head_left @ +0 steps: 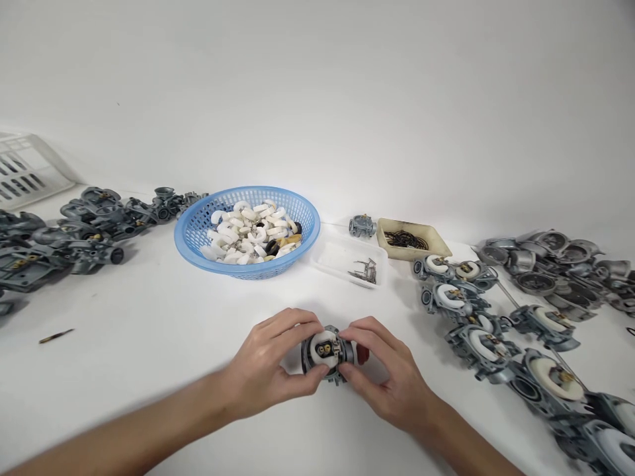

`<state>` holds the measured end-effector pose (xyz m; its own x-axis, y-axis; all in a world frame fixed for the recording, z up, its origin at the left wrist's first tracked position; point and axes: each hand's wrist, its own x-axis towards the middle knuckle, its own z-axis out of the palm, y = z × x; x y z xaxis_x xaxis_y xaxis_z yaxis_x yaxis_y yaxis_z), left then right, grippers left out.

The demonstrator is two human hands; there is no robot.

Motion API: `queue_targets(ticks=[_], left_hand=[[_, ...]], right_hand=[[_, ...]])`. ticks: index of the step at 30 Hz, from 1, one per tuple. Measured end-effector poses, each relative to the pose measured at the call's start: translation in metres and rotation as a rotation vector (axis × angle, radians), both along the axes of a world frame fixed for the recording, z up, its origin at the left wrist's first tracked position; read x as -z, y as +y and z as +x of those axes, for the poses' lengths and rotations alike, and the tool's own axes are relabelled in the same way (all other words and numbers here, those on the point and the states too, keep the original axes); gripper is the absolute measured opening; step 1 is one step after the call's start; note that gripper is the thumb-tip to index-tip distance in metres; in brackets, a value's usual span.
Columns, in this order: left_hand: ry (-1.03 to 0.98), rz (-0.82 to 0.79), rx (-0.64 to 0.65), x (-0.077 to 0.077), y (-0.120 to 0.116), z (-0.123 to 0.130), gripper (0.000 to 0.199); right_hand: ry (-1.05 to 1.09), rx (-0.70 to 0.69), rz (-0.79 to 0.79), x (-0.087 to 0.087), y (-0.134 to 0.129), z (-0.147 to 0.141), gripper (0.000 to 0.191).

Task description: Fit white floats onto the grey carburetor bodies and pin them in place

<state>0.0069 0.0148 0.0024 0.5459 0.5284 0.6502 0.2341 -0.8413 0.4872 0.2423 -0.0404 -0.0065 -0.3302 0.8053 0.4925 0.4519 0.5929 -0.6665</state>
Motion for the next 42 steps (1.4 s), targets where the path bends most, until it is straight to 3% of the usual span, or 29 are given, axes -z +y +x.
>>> queue_targets(ticks=[18,42], left_hand=[[-0.008,0.022,-0.027,-0.002,0.002,0.001,0.032],[0.02,-0.011,-0.01,0.0,0.002,0.0,0.035]], right_hand=[[-0.035,0.003,0.092,0.002,0.0,0.0,0.044],[-0.061,-0.001,0.155,-0.009,0.002,-0.001,0.024]])
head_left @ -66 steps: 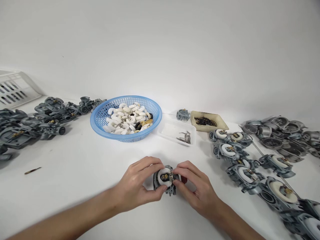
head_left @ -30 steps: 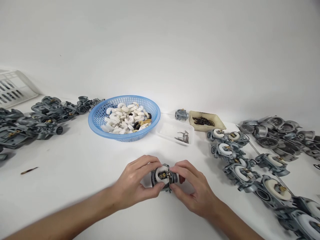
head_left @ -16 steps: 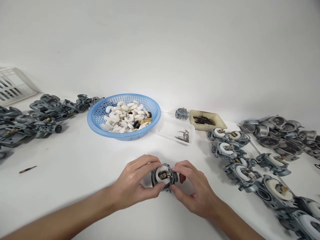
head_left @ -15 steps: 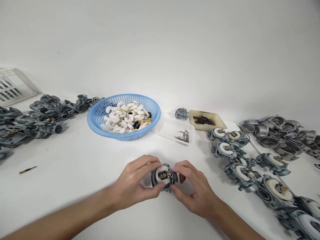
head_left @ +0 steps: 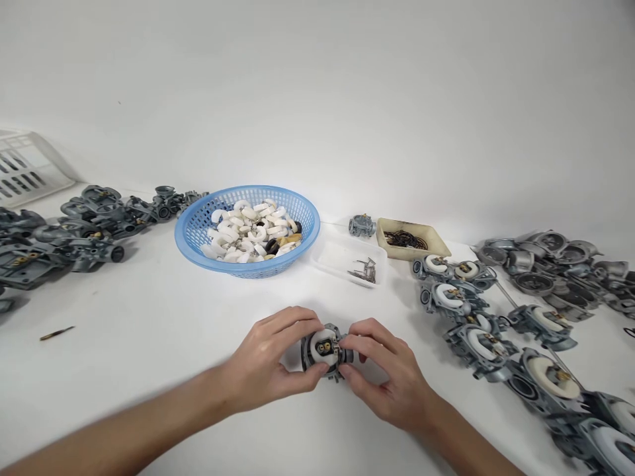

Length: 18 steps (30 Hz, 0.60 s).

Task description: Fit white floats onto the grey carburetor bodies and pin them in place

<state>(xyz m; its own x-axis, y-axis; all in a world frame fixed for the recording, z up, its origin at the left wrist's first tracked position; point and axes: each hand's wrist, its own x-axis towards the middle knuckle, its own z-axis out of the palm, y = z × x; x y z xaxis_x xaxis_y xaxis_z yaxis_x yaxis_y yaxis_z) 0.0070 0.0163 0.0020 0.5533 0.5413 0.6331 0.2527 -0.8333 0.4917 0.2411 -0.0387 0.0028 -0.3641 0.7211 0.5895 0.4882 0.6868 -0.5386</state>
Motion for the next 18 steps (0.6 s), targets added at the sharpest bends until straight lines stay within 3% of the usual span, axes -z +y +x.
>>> queue_targets(ticks=[18], left_hand=[[0.016,-0.044,0.0,-0.0003,-0.001,-0.0009,0.035]], right_hand=[[0.002,0.001,0.024,0.0003,-0.0008,-0.0005,0.025]])
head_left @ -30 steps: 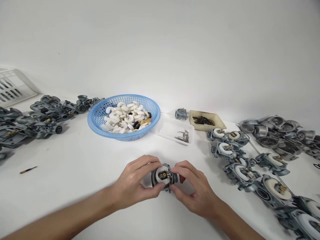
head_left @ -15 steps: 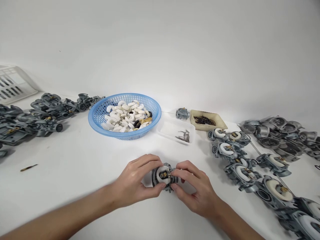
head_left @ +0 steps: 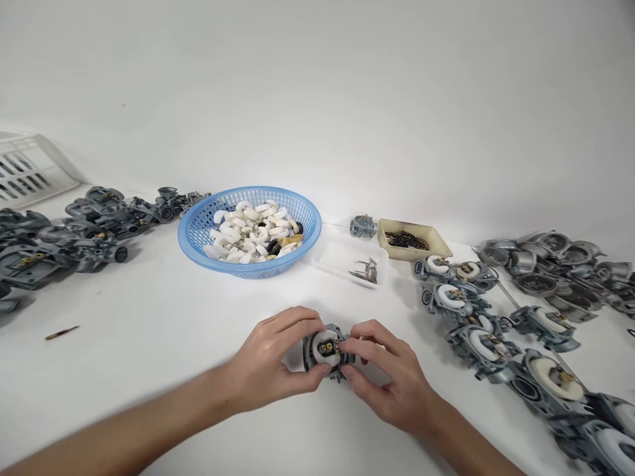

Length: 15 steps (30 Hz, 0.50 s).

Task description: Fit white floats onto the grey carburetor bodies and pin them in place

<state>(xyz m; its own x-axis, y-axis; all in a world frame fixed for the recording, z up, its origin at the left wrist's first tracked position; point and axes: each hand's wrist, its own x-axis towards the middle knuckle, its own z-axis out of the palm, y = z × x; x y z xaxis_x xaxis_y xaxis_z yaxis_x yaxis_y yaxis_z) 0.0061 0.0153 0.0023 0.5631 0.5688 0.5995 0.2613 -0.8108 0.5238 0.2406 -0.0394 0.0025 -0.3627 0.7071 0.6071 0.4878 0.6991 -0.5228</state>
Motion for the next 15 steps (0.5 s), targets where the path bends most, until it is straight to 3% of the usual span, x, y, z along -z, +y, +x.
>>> queue_targets(ticks=[15], left_hand=[[0.011,0.002,-0.023,0.0008,0.0,0.0006,0.04]], right_hand=[[0.007,-0.016,-0.033,0.0004,-0.0003,0.0005,0.025]])
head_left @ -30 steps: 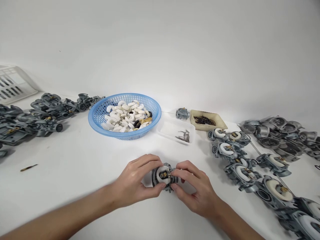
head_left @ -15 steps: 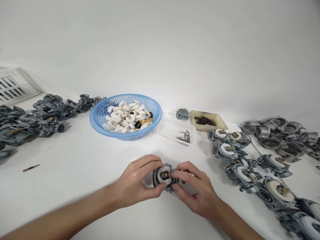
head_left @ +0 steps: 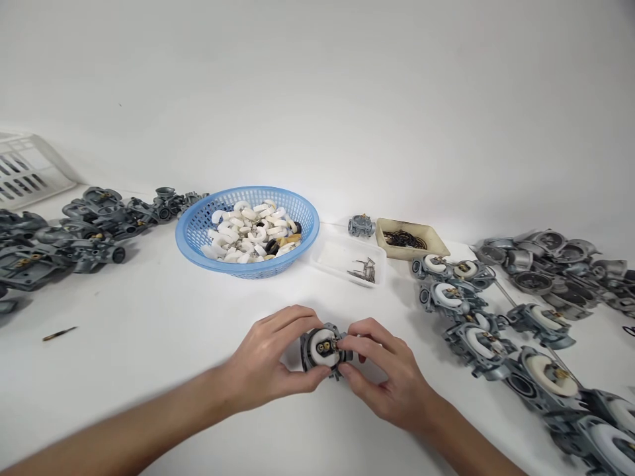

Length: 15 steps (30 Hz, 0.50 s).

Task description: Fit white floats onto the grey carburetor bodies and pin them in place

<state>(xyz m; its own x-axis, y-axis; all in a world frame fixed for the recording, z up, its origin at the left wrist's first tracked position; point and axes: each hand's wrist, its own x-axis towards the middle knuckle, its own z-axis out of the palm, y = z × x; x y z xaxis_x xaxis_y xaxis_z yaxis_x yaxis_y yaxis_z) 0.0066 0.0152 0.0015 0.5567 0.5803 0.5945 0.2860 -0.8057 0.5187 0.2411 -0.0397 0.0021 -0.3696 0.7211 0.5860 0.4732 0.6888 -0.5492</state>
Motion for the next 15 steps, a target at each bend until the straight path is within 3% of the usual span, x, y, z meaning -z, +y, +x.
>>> queue_targets(ticks=[15], left_hand=[[-0.012,0.091,0.002,-0.0011,-0.0017,0.0004,0.036]], right_hand=[[-0.009,-0.001,0.017,0.0007,-0.0008,-0.0006,0.026]])
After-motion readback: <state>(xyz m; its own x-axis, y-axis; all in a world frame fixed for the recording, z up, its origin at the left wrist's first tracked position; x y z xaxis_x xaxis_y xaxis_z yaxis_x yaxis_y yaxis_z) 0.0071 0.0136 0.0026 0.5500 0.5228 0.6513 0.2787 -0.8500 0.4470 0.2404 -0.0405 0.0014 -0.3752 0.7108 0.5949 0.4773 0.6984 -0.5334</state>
